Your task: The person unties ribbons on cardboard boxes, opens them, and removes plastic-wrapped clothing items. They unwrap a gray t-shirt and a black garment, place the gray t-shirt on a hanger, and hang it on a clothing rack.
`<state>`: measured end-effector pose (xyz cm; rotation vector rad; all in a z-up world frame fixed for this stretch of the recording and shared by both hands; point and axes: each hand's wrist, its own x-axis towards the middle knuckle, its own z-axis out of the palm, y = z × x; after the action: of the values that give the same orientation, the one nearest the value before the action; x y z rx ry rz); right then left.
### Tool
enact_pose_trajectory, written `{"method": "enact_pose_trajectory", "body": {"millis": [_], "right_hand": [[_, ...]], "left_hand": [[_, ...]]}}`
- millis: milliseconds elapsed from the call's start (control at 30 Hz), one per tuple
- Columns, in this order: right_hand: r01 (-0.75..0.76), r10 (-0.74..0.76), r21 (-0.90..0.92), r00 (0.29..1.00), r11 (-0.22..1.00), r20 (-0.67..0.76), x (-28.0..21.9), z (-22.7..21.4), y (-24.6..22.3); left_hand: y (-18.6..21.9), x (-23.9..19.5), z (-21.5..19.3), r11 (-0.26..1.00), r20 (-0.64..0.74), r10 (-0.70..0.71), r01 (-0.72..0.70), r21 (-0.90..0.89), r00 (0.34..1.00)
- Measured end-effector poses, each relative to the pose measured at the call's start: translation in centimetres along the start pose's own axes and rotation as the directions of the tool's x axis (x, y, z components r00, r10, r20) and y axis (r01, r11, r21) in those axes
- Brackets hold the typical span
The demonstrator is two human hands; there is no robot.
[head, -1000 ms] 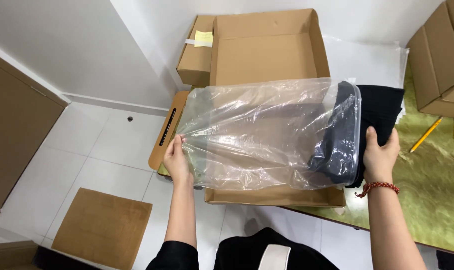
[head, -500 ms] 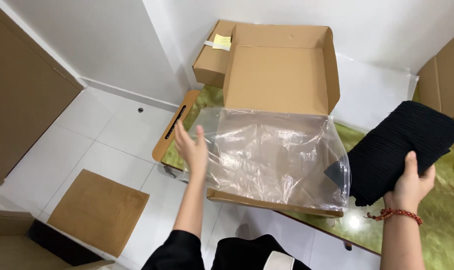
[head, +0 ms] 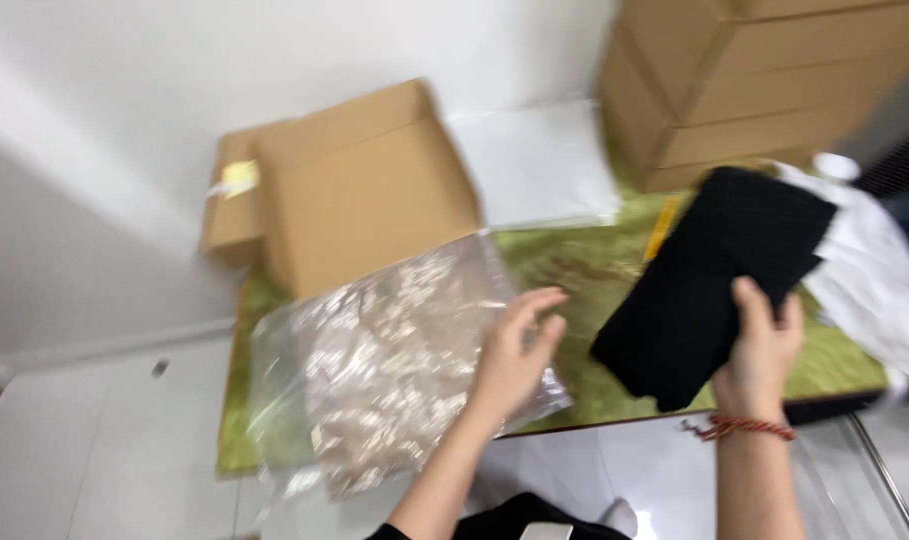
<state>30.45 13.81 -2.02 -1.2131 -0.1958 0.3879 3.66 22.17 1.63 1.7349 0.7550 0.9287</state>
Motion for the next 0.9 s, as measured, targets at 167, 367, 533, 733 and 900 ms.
{"method": "enact_pose_trajectory", "body": {"millis": [167, 367, 533, 733, 900], "right_hand": [[0.025, -0.041, -0.15, 0.994, 0.988, -0.102, -5.1, -1.7, -4.9], [0.025, -0.04, -0.195, 0.997, 0.98, -0.073, -4.6, -7.8, -7.4], [0.06, -0.083, -0.195, 0.99, 0.979, -0.112, -1.5, -14.5, -8.2], [0.046, -0.119, -0.215, 0.932, 0.975, -0.341, 2.8, -30.0, -10.9], [0.248, -0.629, -0.909, 0.778, 0.334, -0.018, 2.7, -37.7, -15.2]], "left_hand": [[3.1, 1.3, 12.2, 0.993, 0.214, 0.118, -0.112, -0.042, 0.97], [6.8, 1.6, 20.7, 0.986, 0.341, -0.081, 0.124, -0.108, 0.937], [3.7, 1.9, 27.1, 0.961, 0.39, 0.015, 0.095, -0.261, 0.921], [2.7, 0.9, 34.5, 0.798, 0.588, -0.211, 0.485, -0.359, 0.781], [6.3, 0.1, 40.1, 0.649, 0.696, -0.282, 0.666, -0.369, 0.66]]}}
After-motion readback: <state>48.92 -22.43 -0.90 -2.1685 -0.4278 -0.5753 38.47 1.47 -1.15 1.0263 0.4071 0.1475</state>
